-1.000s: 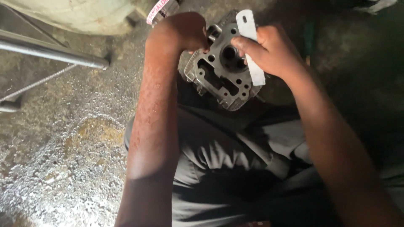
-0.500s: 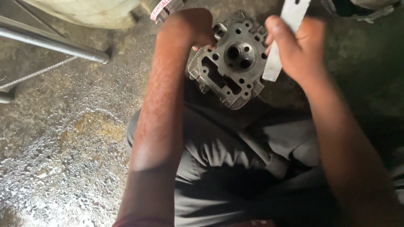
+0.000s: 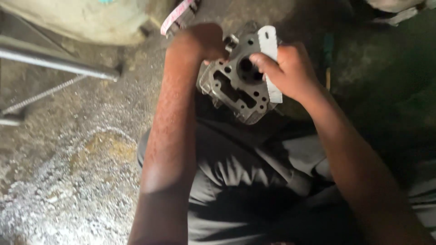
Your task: Repairing and cleaning motorcycle engine components using scrapers and measuring tools.
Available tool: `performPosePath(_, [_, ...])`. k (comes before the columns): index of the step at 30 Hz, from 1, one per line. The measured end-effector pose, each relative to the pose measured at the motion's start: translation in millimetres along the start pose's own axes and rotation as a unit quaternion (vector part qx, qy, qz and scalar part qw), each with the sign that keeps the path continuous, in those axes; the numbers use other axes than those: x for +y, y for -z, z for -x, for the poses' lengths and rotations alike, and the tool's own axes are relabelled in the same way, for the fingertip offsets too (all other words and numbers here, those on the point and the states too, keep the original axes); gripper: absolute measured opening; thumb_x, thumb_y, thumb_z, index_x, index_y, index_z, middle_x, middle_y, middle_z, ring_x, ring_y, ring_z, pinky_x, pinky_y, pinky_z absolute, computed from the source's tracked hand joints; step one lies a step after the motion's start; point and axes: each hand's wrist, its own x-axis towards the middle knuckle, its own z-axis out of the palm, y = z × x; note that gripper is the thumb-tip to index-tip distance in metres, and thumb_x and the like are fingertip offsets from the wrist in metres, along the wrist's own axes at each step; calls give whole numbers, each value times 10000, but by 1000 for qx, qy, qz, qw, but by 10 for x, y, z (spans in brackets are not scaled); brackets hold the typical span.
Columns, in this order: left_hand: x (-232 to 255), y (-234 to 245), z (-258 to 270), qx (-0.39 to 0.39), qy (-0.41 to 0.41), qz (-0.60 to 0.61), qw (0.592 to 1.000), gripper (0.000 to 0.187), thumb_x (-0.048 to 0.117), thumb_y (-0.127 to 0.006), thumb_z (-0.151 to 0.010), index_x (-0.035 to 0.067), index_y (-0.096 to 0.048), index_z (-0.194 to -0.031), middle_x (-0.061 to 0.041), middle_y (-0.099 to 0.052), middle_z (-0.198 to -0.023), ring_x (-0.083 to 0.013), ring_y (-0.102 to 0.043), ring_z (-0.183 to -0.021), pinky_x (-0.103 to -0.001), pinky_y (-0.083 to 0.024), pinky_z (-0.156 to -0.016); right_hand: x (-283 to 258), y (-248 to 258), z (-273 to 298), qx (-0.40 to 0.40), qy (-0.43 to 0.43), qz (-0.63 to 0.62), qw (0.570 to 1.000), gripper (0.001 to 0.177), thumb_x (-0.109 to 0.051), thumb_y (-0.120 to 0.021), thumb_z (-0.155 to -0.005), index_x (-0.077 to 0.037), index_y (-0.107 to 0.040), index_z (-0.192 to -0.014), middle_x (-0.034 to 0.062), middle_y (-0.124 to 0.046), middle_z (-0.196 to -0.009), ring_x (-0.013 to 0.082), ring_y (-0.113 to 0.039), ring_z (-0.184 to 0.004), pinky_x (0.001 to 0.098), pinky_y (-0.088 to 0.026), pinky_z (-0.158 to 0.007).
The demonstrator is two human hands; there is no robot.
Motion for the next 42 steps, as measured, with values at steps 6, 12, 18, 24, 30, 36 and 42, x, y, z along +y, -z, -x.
performPosePath(6, [93, -32, 73, -15, 41, 20, 999, 423, 412, -805, -840, 57, -765, -1067, -160, -757, -1144, -291, -744, -1026, -426, -565, -927, -208, 90, -33, 19, -161, -65, 985, 250, -257, -707, -1056, -58, -732, -908, -3, -667, -663, 84, -625, -532, 278, -482, -469])
performPosePath(12, [106, -4, 114, -40, 30, 21, 999, 410, 418, -785, -873, 56, -796, -1065, -146, -760, -1148, -296, -731, -1047, -427, -547, -979, -364, 300, -72, 77, -37, -52, 995, 259, -216, -706, -1127, -36, -727, -941, 0, -641, -695, 94, -597, -586, 271, -427, -527])
performPosePath(18, [106, 13, 56, -3, 33, 11, 999, 439, 393, -812, -846, 28, -770, -1086, -151, -743, -1162, -288, -732, -1051, -416, -551, -976, -29, -13, 4, 67, 47, 38, 996, 192, -161, -727, -1084, 2, -757, -988, 47, -669, -716, 111, -612, -606, 279, -446, -553])
performPosePath(24, [91, 5, 98, -31, 46, 58, 997, 391, 383, -773, -853, 77, -782, -1096, -136, -777, -1124, -271, -770, -1009, -411, -583, -946, -372, 257, -66, 104, -68, -92, 988, 192, -180, -702, -1117, -12, -744, -1036, 22, -700, -787, 95, -680, -690, 272, -540, -611])
performPosePath(30, [-63, -86, -77, 29, 7, 25, 999, 420, 381, -842, -771, 73, -780, -1049, -152, -722, -1123, -304, -705, -1003, -439, -555, -891, -151, 68, -1, 96, -67, -90, 989, 236, -188, -699, -1102, -17, -731, -943, 29, -686, -735, 98, -667, -660, 283, -520, -584])
performPosePath(36, [-135, -154, -127, 39, 11, 25, 999, 412, 333, -899, -684, 72, -786, -982, -185, -748, -1045, -345, -736, -961, -460, -580, -861, 19, -191, 125, 49, -105, -42, 992, 252, -228, -720, -1076, -13, -730, -944, 31, -667, -704, 104, -626, -605, 281, -474, -550])
performPosePath(42, [-114, -188, -155, 20, 16, 6, 1000, 404, 307, -893, -693, 53, -783, -987, -172, -748, -1090, -345, -739, -986, -474, -602, -834, -395, 76, 139, 66, -65, -35, 995, 360, -219, -692, -1213, -8, -697, -922, 40, -665, -743, 112, -624, -634, 283, -478, -590])
